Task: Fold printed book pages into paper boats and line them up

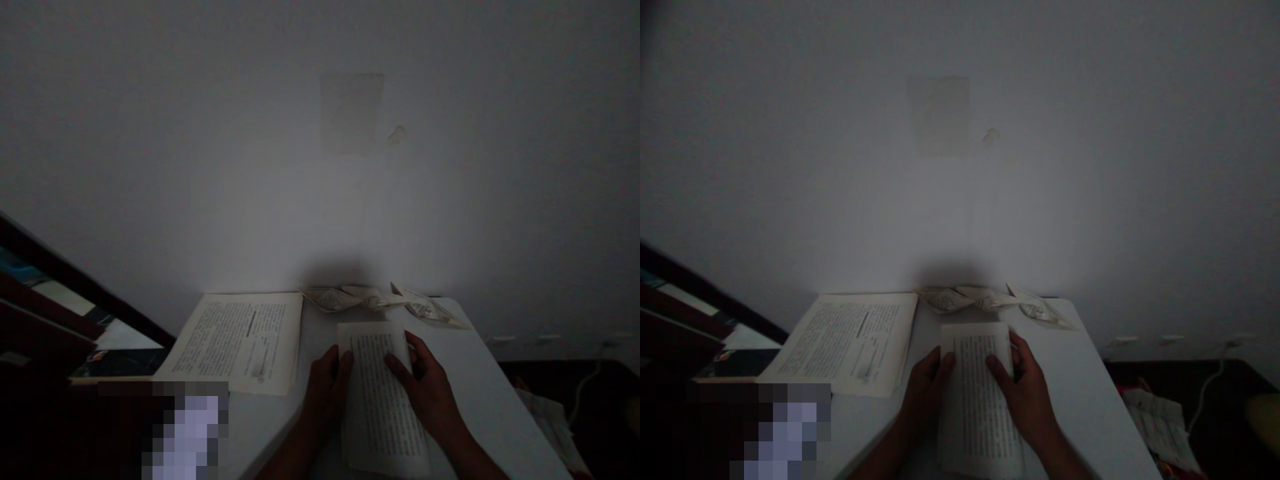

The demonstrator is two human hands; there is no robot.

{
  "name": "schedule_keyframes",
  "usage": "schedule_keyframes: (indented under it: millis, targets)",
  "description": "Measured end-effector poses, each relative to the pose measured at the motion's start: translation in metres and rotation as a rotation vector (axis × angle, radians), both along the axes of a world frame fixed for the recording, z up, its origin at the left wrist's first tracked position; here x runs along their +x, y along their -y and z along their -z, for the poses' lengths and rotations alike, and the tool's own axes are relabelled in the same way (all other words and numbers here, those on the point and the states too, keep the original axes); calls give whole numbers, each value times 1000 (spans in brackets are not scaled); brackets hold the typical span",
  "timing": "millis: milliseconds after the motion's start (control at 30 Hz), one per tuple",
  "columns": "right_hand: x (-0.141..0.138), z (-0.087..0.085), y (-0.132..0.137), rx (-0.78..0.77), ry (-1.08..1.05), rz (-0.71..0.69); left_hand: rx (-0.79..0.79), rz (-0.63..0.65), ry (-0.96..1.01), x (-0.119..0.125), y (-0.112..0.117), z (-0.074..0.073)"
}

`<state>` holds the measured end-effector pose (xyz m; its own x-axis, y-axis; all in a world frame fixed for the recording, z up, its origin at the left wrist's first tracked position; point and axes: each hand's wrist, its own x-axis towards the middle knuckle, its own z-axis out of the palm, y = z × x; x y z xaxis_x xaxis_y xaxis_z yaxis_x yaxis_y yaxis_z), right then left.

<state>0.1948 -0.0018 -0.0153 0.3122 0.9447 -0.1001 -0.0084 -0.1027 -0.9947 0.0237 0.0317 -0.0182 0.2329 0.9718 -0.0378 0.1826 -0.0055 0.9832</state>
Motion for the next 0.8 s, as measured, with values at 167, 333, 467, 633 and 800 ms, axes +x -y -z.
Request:
schedule_keyframes:
  millis: [167, 333, 467, 633, 800]
  targets:
    - [-3, -4, 0, -17, -2, 13, 15, 24, -28, 0, 1, 0]
    - [-4, -5, 1, -32, 11, 18, 31, 7, -49, 1, 2, -2]
    - [-5, -4, 0, -13, 9, 20, 37, -58, -96, 1, 3, -2]
    - [-6, -4, 0, -18, 20, 29, 13, -56, -111, 2, 4, -2]
    - [-6, -4, 0, -21, -19, 15, -13, -57, -92, 2, 4, -5]
